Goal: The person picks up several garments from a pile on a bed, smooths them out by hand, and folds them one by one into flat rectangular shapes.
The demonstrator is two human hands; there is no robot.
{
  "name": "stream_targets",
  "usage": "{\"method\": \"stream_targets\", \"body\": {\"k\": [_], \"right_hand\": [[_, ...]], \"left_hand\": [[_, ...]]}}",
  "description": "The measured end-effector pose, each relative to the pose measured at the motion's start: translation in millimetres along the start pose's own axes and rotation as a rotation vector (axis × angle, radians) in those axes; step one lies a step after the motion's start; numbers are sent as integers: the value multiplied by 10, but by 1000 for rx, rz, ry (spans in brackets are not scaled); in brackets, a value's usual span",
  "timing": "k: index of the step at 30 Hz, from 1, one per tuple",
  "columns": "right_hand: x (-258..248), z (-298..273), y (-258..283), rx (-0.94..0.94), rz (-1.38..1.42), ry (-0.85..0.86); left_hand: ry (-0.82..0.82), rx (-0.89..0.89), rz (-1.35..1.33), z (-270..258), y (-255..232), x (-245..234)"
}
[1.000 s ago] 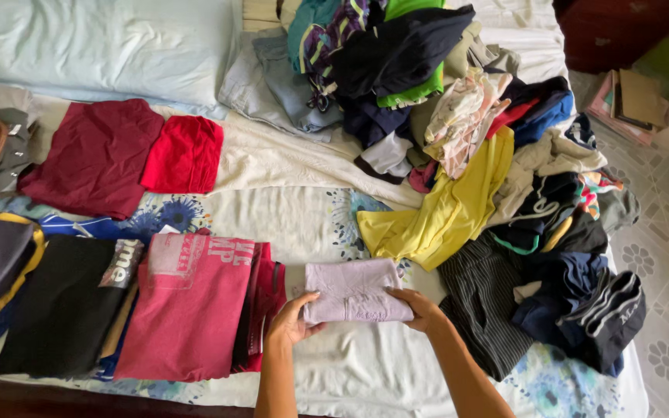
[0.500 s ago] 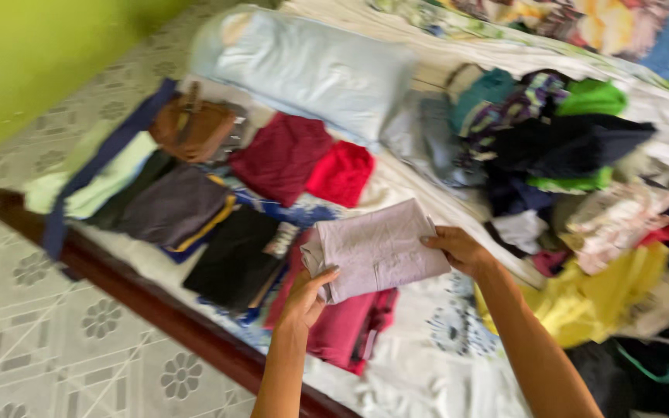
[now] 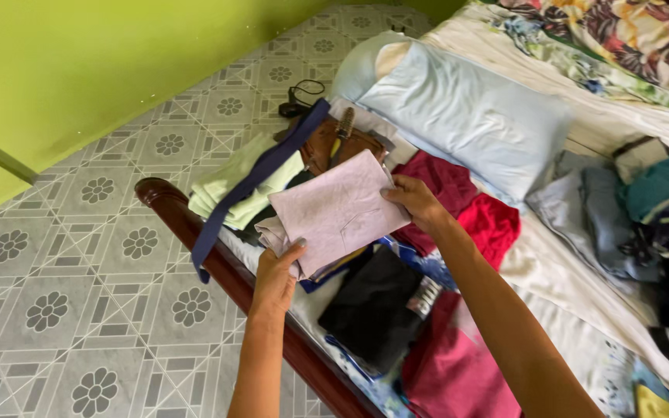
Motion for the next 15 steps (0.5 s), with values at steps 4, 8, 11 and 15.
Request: {"method": "stream_targets", "body": {"k": [4,8,11,15], "right_hand": [[46,590,-217,17,-35,-50],[-279,994,-1217,84,-140,-144],[-256,924,-1895,-49,-958,-130],[-110,763,-2322,-75,-892,-36]], "left_hand": [[-85,-12,-59,343,37,-289],[-124,-60,-37,702,669,-693],[-449,-443,198,720,1413,-1248],[-366,-278,57,901,1814,-1471]]}}
Point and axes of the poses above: each hand's wrist, its own z-axis towards the middle knuckle, its own x-axis out of the palm, y = z × x, the point moved 8 cm from there along z, towards the middle knuckle, and after that the axes turned 1 degree about y, right-handed, at the moved point
